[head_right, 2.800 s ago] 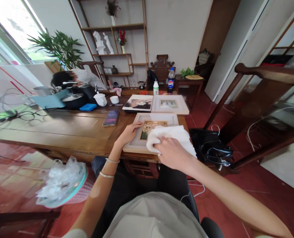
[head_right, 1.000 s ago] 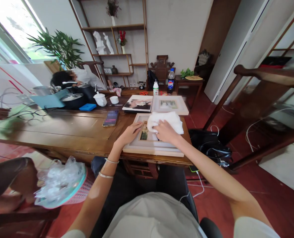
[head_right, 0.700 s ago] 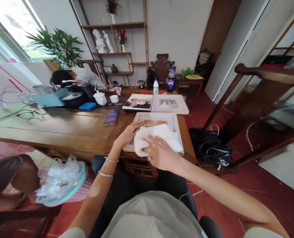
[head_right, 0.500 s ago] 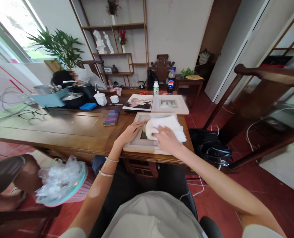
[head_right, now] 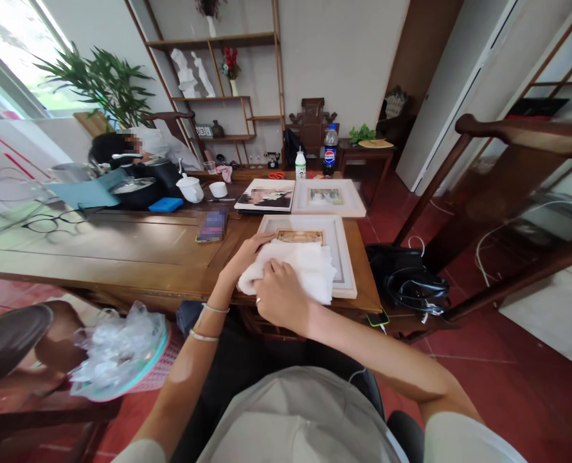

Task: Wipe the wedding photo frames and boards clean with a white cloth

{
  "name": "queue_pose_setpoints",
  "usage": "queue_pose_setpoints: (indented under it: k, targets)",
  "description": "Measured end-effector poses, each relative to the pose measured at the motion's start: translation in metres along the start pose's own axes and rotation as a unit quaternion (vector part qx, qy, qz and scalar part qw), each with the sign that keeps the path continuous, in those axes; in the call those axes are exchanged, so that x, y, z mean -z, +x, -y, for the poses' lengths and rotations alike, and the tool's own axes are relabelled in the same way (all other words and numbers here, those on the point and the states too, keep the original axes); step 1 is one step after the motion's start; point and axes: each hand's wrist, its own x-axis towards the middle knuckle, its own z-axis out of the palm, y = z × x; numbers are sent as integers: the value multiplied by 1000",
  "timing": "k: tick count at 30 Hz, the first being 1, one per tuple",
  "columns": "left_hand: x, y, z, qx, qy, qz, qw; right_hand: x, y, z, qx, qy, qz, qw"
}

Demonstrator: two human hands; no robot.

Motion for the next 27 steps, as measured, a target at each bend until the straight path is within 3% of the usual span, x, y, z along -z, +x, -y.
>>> queue_pose_setpoints:
  k: [4, 11, 15, 19, 24, 27]
  targets:
    - [-2, 0, -2, 2, 20, -2, 1000, 3, -15, -17, -27, -30, 5, 999]
    - [-4, 0, -2, -1, 47, 3, 999, 33, -62, -61, -105, -91, 53, 989]
    - [-2, -1, -3, 2, 43, 12, 999, 33, -70, -81, -142, -93, 37, 985]
    - [-2, 0, -3, 5, 49, 15, 999, 14, -49, -111, -171, -112, -11, 979]
    - [-1, -1, -6, 6, 49, 14, 999, -6, 0, -160, -197, -133, -84, 968]
    - [0, -2, -7, 7, 44, 11, 999, -9, 23, -175, -183, -135, -60, 972]
